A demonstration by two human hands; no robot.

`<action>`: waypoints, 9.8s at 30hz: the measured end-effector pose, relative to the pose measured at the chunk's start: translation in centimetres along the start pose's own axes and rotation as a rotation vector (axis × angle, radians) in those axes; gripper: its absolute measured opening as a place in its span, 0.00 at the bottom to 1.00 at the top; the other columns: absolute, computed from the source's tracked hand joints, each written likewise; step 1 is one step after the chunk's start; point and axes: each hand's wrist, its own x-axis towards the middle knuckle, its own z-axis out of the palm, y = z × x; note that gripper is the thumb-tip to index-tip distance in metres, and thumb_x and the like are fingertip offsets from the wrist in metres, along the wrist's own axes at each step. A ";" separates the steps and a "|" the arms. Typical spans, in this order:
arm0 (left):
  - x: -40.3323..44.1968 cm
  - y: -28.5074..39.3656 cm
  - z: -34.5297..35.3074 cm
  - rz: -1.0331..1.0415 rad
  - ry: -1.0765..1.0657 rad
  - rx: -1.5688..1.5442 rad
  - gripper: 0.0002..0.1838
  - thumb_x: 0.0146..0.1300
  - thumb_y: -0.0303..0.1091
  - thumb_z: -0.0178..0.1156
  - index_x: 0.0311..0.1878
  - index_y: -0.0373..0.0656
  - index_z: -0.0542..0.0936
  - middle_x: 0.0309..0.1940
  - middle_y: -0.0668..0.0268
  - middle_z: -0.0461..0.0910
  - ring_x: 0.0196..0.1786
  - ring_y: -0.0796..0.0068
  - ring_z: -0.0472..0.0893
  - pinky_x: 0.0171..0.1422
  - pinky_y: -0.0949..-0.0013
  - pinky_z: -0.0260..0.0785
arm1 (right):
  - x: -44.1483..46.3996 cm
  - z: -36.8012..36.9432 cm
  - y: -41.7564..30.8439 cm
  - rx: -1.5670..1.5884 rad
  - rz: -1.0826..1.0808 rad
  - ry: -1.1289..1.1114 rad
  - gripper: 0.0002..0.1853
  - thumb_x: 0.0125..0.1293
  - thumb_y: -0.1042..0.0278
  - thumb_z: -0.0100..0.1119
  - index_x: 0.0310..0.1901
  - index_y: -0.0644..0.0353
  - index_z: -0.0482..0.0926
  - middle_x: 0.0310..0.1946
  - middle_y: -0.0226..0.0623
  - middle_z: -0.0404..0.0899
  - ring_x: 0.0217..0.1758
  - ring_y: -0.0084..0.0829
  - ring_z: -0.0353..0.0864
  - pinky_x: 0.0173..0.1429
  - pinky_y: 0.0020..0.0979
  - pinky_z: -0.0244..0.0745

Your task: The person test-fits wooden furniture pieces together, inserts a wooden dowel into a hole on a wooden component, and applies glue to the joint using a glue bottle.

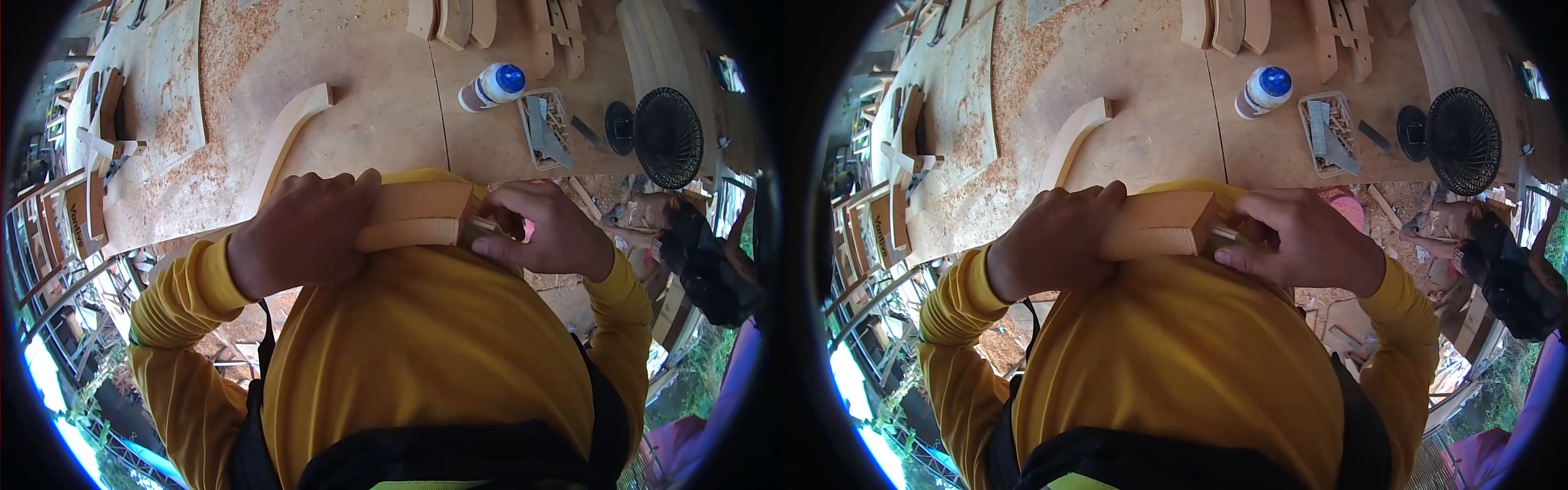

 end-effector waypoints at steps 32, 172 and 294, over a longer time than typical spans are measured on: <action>9.3 -29.6 18.7 -0.183 0.611 0.118 0.53 0.48 0.55 0.79 0.73 0.43 0.65 0.76 0.51 0.61 0.76 0.39 0.63 0.77 0.45 0.65 | 10.7 -3.9 -1.0 0.327 -0.056 0.343 0.51 0.58 0.60 0.73 0.78 0.70 0.55 0.69 0.51 0.72 0.72 0.37 0.73 0.73 0.35 0.66; 8.7 -4.8 -5.0 0.838 0.626 0.312 0.11 0.61 0.26 0.65 0.47 0.39 0.81 0.41 0.58 0.79 0.45 0.59 0.82 0.46 0.61 0.78 | -6.0 7.0 1.9 0.759 0.382 0.159 0.36 0.73 0.46 0.62 0.72 0.64 0.69 0.64 0.38 0.76 0.65 0.26 0.73 0.70 0.31 0.70; 46.9 -12.2 -11.3 -0.633 0.812 -0.036 0.44 0.55 0.43 0.73 0.78 0.59 0.68 0.40 0.57 0.74 0.42 0.56 0.77 0.44 0.58 0.73 | 62.4 -61.6 55.9 0.083 -0.024 0.945 0.19 0.63 0.55 0.68 0.48 0.59 0.90 0.37 0.40 0.91 0.40 0.33 0.90 0.50 0.33 0.82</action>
